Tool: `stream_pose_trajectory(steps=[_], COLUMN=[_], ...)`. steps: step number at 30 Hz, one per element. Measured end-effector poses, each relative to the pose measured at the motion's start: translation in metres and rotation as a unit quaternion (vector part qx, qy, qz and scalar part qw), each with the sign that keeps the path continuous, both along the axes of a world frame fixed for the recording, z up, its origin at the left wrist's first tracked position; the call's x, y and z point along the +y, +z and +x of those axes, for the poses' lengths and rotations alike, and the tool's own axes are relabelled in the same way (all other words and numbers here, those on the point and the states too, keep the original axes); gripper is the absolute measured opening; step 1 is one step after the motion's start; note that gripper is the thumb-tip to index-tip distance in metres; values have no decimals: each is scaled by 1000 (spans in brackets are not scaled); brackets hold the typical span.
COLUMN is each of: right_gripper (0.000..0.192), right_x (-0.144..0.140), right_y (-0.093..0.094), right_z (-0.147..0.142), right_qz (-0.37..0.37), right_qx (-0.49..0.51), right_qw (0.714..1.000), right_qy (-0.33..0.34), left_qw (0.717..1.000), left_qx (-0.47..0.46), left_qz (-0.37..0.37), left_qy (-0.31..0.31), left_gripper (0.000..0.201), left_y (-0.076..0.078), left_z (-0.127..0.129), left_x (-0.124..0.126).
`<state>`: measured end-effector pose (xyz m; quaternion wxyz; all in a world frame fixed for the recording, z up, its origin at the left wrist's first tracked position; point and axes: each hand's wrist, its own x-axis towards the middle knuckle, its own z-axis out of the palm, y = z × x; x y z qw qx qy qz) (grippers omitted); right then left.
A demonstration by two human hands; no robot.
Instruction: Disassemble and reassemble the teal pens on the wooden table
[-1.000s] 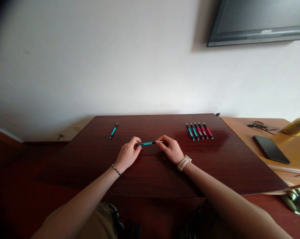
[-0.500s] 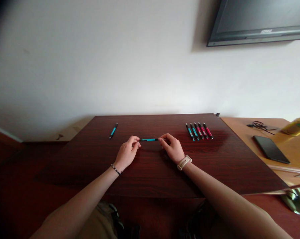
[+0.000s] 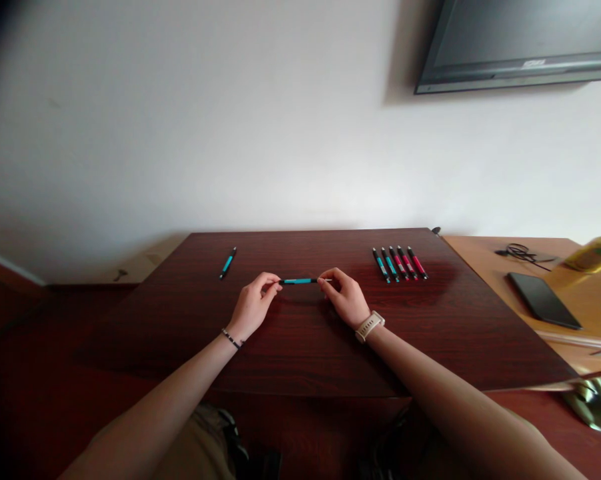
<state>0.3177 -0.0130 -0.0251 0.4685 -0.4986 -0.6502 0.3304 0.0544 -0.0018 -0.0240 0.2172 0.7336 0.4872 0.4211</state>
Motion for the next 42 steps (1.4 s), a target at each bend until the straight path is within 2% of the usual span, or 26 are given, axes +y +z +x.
stream_pose_trajectory(steps=[8,20,42], right_gripper=[29,27,31], right_x=[0,0,-1], right_y=[-2,-1,-2], right_z=[0,0,0], right_qz=[1,-6,-1], right_qx=[21,16,3], right_qw=[1000,999,997], right_qy=[20,29,75], left_qw=[986,971,968], left_qx=[-152,-207,-220], left_qz=[-54,-119,-119], left_qy=[-45,-27,-4], left_gripper=[18,32,40], left_y=[1,2,6], left_z=[0,-5,-6], left_x=[4,8,7])
